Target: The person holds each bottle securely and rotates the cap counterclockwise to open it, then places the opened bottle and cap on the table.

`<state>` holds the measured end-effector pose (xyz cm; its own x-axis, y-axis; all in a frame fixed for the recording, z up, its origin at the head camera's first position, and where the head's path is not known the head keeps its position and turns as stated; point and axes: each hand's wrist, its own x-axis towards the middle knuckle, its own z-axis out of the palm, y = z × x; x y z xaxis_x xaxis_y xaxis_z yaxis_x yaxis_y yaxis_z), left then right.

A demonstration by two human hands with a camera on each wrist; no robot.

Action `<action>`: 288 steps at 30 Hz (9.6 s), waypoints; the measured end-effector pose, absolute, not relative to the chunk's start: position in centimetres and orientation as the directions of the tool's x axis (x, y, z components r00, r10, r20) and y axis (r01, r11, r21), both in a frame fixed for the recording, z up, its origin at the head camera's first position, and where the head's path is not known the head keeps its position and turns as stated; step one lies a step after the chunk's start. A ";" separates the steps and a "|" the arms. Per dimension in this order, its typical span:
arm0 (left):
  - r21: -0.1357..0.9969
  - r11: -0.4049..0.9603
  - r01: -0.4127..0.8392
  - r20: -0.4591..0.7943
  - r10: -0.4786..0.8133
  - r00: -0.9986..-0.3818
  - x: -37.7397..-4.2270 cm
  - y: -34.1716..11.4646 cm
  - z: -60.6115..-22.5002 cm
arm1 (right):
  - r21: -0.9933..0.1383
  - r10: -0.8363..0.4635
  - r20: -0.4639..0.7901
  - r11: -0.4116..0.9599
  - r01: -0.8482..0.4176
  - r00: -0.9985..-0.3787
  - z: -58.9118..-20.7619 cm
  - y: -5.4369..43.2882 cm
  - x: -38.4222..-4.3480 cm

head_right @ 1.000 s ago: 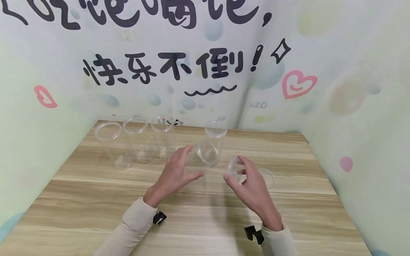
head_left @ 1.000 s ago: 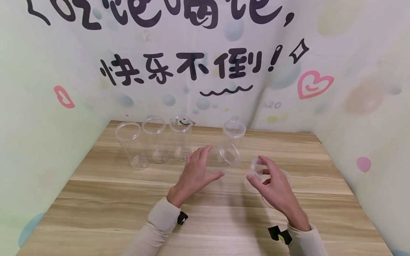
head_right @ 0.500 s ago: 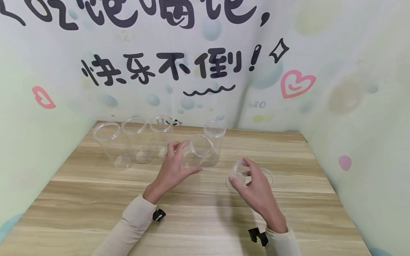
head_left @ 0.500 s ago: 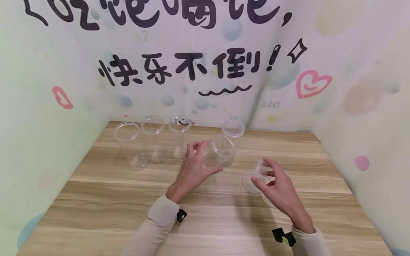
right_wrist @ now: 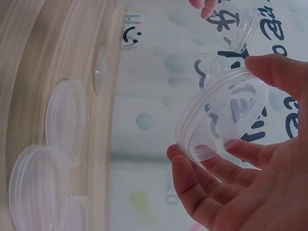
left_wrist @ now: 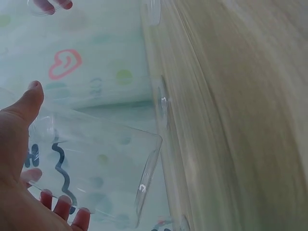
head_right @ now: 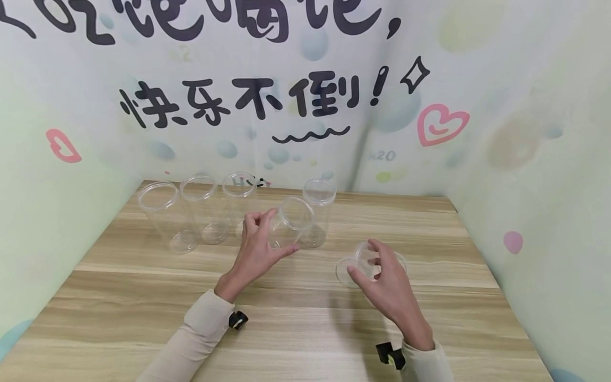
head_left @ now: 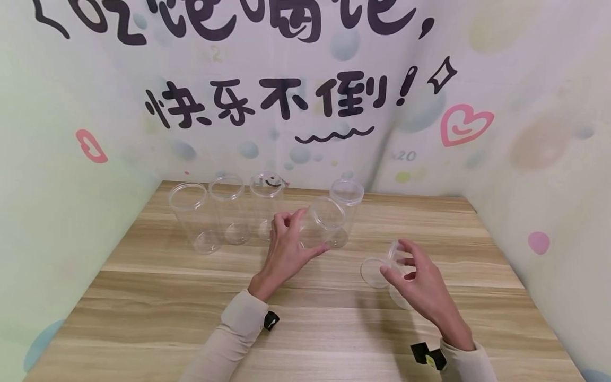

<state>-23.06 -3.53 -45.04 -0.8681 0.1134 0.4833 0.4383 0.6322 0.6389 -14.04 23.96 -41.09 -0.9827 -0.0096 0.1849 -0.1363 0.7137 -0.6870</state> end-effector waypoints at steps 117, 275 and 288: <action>0.771 0.592 0.236 0.147 0.195 -0.970 -21.6 0.3 -45.1 | -0.658 0.136 0.023 0.748 0.088 -0.990 -45.4 31.7 -12.2; 0.600 0.603 0.526 0.446 0.293 -0.846 -21.4 2.4 -44.1 | -0.647 0.090 0.308 0.750 -0.139 -0.947 -41.9 27.9 -13.4; 0.517 0.653 0.554 0.482 0.312 -0.819 -20.6 2.2 -44.0 | -0.660 0.014 0.360 0.711 -0.244 -0.933 -38.7 23.2 -14.3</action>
